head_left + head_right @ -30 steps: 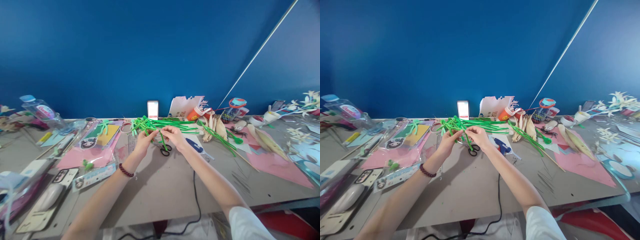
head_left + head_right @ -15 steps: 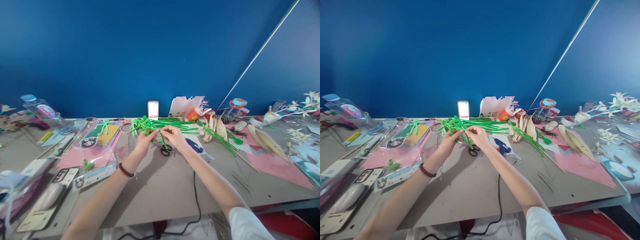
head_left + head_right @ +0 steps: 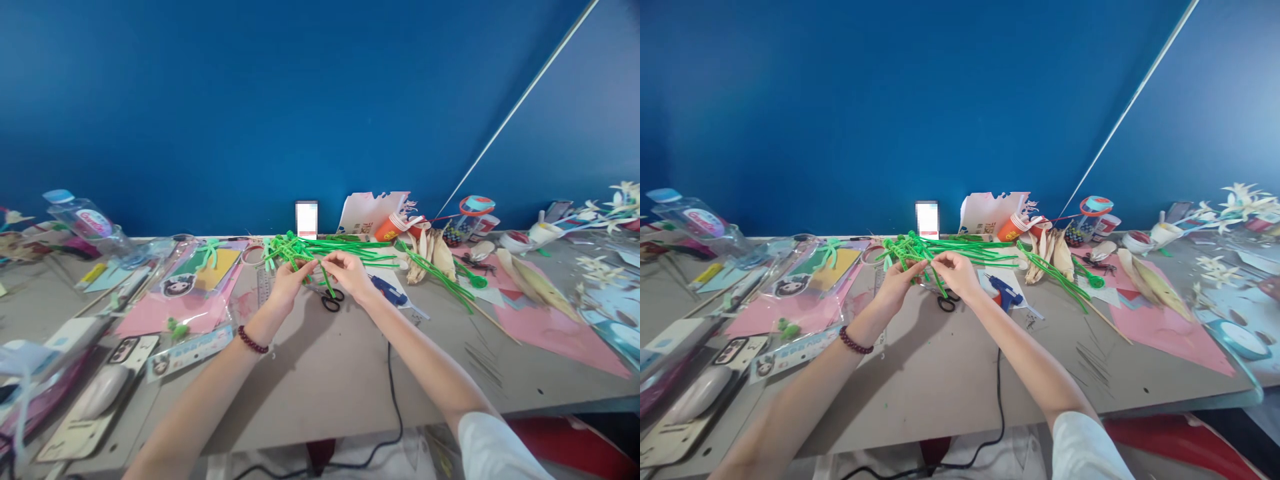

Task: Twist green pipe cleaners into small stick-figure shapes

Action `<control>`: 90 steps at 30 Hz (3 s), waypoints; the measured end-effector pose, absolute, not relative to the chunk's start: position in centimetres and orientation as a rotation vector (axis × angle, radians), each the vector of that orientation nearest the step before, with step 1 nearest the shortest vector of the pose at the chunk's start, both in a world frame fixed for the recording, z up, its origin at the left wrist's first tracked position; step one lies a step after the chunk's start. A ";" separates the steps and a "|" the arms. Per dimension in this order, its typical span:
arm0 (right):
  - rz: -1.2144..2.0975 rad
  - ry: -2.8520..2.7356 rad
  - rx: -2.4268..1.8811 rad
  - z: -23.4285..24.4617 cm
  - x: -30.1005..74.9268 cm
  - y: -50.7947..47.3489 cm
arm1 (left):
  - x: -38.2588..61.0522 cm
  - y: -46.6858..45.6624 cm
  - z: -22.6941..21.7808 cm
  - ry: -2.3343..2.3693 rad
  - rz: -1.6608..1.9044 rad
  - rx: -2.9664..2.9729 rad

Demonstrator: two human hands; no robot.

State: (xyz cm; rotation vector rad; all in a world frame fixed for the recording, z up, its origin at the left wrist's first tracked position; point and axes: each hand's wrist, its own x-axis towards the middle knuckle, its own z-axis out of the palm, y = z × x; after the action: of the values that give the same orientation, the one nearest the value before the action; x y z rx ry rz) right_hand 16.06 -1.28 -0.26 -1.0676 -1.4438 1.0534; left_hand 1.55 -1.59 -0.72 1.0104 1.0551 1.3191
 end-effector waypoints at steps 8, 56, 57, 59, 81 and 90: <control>0.969 -1.499 -1.089 -0.6 16.1 -1.1 | 1.5 -1.5 -1.0 1.017 1.315 1.016; 0.132 -2.122 -0.890 -0.1 17.3 -1.4 | 1.4 -1.7 0.0 0.786 1.251 0.681; 0.130 -2.120 -0.888 -0.1 17.3 -1.4 | 1.5 -1.8 0.0 0.785 1.252 0.694; 0.159 -2.102 -0.886 -0.1 17.2 -1.5 | 1.6 -2.0 0.1 0.796 1.257 0.728; 1.391 -1.183 -0.946 0.4 15.9 -1.4 | 1.6 -2.0 -0.1 0.856 1.444 1.168; 0.186 -1.914 -0.916 0.7 16.3 -2.4 | 1.4 -2.1 0.5 0.771 1.289 0.710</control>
State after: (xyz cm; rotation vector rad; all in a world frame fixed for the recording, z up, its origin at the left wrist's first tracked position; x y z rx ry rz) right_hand 16.27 -2.41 0.66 -0.9155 -1.9142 0.1857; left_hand 1.38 -2.06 0.46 0.7104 0.7708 1.2892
